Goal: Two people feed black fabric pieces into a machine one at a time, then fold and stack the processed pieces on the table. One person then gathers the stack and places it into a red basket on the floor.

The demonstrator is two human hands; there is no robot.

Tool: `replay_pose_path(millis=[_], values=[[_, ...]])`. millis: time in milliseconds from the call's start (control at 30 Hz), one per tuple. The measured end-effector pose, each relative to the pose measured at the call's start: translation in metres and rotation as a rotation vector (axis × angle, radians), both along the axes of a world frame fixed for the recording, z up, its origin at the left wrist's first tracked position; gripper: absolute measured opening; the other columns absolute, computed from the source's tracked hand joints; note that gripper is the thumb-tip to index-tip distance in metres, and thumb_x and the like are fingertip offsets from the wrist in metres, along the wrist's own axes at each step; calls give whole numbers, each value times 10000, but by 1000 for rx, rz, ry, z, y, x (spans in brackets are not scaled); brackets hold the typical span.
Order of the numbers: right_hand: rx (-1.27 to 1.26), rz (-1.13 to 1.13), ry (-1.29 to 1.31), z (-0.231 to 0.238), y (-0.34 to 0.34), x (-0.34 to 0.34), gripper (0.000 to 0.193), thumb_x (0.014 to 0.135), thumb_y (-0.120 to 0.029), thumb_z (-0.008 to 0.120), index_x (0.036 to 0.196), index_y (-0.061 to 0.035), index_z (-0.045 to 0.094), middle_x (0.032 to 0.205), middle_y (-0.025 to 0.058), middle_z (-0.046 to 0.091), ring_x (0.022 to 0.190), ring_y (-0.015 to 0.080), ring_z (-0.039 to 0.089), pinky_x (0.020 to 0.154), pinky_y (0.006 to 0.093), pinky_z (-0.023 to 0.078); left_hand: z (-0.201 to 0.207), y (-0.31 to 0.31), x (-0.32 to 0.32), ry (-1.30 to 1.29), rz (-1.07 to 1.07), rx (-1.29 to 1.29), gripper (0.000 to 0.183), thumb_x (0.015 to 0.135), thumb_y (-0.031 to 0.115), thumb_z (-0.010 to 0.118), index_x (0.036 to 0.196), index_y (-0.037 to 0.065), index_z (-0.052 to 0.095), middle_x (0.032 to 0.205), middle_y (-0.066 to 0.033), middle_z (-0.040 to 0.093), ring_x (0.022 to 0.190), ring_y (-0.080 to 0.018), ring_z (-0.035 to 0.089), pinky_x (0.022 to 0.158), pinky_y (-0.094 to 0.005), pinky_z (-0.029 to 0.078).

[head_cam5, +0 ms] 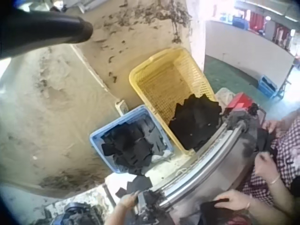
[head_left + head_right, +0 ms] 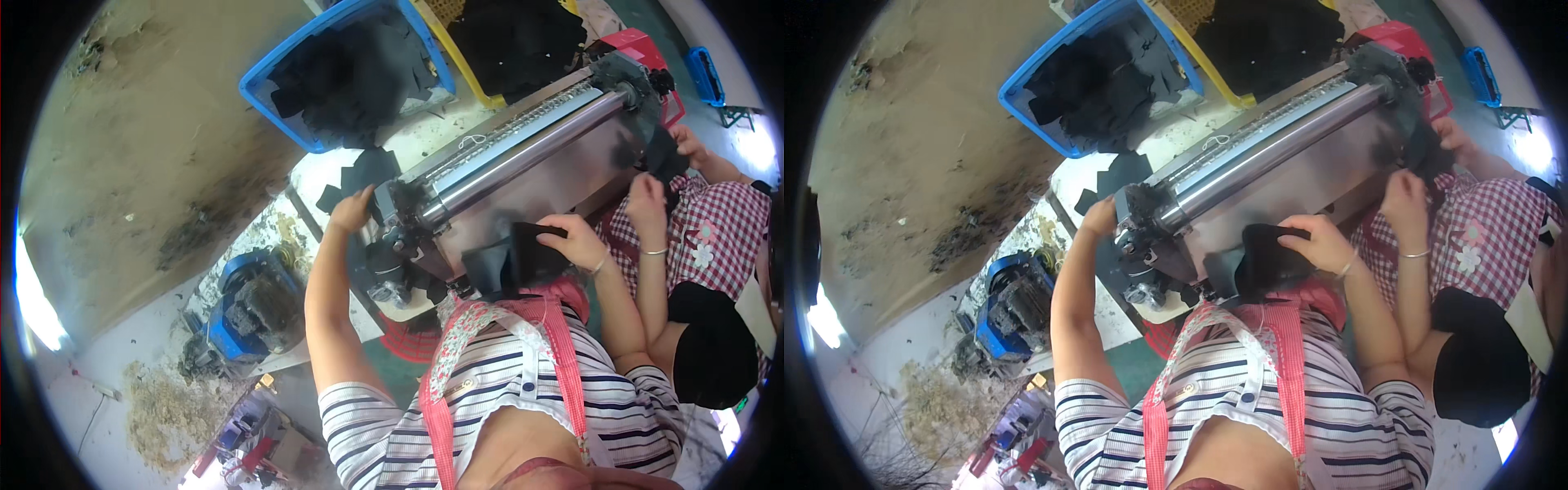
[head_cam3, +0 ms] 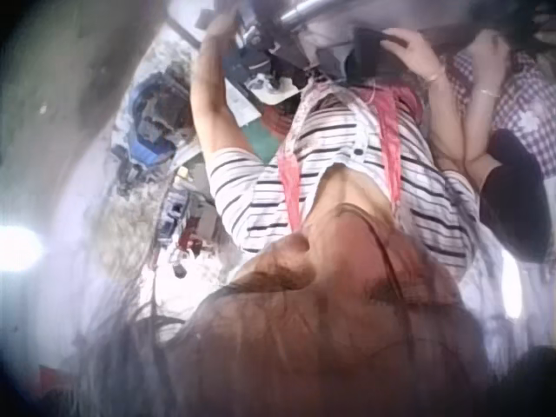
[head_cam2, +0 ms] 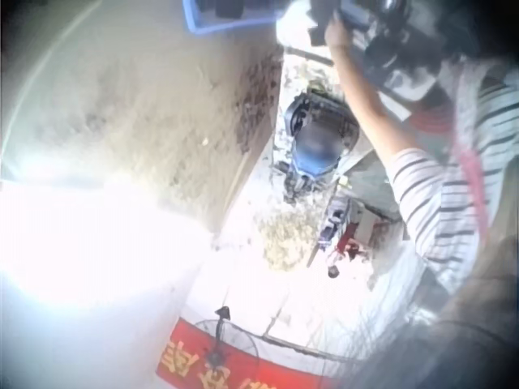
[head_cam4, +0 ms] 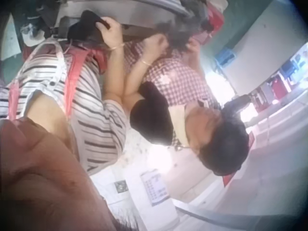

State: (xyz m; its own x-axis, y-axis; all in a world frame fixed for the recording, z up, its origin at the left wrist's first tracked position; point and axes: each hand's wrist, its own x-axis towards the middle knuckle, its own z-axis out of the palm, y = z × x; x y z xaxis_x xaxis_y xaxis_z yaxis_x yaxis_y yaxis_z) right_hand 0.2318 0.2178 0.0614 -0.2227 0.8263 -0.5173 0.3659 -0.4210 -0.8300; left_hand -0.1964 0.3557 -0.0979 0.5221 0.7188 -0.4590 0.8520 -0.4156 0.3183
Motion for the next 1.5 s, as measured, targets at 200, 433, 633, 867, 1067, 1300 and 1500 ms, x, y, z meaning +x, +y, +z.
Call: replay_pose_path(millis=[200,433,633,867,1067,1300,1500], values=[[211,-104,-180,-27,-13,4,199,757,-136,658,891,7,623,799,108,644,761,205,618,721,296,463,84,11,19,-598,565,312,153,842,77,535,968,0,574,992,-168,589,906,-304,580,794,-343,454],[122,4,51,8,-2,-5,200,778,-168,661,859,12,627,716,109,631,665,113,593,626,251,454,220,-62,177,-645,-2,336,460,678,172,745,1074,34,555,1015,-135,596,881,-286,576,750,-325,464],[181,19,-46,10,-10,0,188,798,-177,650,819,9,635,652,48,612,605,77,535,579,235,442,184,-84,190,-799,104,-254,286,750,220,697,920,3,619,771,-186,612,692,-314,606,617,-344,469],[91,-236,168,-4,-9,-9,237,843,-194,595,815,40,614,674,60,594,649,70,515,598,254,436,194,-64,193,-340,140,76,329,810,338,618,808,12,575,654,-181,594,630,-370,586,570,-435,467],[95,-184,-143,-38,-18,12,276,831,-227,601,787,46,603,619,153,559,582,119,511,580,296,428,219,-5,195,-340,81,186,229,802,223,606,858,2,584,727,-170,604,680,-339,600,629,-402,467],[137,-109,-249,-35,7,4,318,804,-270,632,778,46,608,622,152,569,582,142,530,579,301,430,113,48,216,-186,-120,-289,275,800,217,558,916,-27,606,891,-259,595,891,-379,569,795,-421,438],[232,-120,-151,-14,1,10,183,773,-157,657,759,21,614,651,79,588,621,78,506,594,255,427,116,71,204,-467,28,10,310,773,108,554,1065,3,551,958,-244,587,912,-387,554,815,-406,437]])
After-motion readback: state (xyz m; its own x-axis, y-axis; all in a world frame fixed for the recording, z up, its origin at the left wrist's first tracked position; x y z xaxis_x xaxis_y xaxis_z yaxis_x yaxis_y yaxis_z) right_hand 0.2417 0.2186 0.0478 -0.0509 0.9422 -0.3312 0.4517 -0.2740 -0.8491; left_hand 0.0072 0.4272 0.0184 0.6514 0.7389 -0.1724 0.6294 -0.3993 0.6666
